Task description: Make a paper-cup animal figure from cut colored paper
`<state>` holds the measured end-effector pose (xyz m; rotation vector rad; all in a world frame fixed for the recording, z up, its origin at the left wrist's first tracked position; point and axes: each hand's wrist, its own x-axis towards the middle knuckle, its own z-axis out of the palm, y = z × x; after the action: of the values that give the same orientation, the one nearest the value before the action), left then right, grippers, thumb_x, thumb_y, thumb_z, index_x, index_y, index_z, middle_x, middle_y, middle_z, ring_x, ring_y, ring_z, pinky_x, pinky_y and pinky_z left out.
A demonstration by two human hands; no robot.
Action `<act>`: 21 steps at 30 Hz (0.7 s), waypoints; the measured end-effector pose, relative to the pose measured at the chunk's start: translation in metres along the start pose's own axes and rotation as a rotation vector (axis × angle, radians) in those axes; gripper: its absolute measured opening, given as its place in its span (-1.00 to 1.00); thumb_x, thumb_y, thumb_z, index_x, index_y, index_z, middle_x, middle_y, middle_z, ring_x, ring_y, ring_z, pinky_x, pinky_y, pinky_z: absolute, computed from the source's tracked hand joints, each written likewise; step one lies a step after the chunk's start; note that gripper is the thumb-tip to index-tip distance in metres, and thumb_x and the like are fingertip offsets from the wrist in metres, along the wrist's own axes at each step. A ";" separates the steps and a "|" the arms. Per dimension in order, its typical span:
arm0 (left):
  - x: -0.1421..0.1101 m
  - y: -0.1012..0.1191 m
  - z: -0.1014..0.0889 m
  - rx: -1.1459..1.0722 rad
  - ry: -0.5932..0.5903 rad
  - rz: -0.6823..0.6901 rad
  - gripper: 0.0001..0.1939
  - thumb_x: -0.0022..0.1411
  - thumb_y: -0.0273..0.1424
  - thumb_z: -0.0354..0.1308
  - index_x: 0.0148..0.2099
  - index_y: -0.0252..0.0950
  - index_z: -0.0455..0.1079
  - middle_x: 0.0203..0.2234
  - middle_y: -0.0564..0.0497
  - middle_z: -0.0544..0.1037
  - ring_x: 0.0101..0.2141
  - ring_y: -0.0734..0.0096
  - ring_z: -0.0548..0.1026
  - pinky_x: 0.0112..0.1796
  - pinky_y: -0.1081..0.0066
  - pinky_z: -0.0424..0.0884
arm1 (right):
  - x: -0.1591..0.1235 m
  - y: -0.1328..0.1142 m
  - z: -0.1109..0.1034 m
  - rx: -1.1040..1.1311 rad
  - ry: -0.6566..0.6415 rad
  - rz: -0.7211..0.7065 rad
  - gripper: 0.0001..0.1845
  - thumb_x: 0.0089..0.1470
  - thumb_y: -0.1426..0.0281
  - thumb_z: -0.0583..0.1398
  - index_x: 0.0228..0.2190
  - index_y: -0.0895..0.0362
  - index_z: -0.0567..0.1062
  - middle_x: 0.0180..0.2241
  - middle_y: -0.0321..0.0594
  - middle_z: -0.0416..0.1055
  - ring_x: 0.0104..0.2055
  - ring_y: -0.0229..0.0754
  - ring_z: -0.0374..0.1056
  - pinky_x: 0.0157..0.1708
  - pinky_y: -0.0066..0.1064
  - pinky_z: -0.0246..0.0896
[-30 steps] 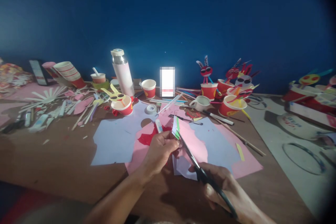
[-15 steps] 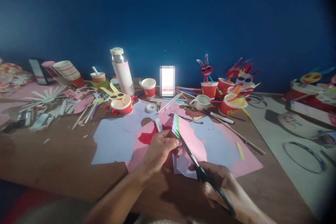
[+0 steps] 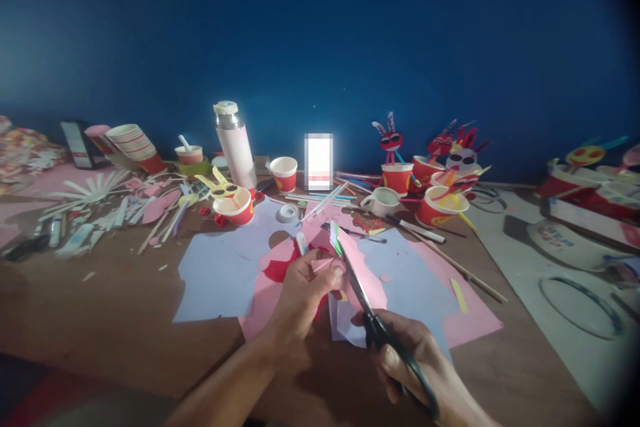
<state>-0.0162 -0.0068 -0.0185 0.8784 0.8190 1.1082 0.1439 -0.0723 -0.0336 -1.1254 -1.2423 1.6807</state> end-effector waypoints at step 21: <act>-0.007 0.011 0.002 0.356 0.159 0.482 -0.89 0.16 -0.42 0.09 -0.39 -0.31 0.38 -0.14 -0.09 0.40 -0.11 0.25 0.37 -0.14 0.38 0.28 | -0.001 -0.006 0.016 0.161 -0.181 0.017 -0.38 -0.06 -0.06 0.16 -0.22 0.23 0.30 -0.68 -0.41 0.18 -0.73 -0.45 0.08 -0.73 -0.63 -0.04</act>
<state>-0.0208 -0.0118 -0.0070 1.3458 0.9824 1.4919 0.1301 -0.0768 -0.0249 -0.9061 -1.1850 1.8934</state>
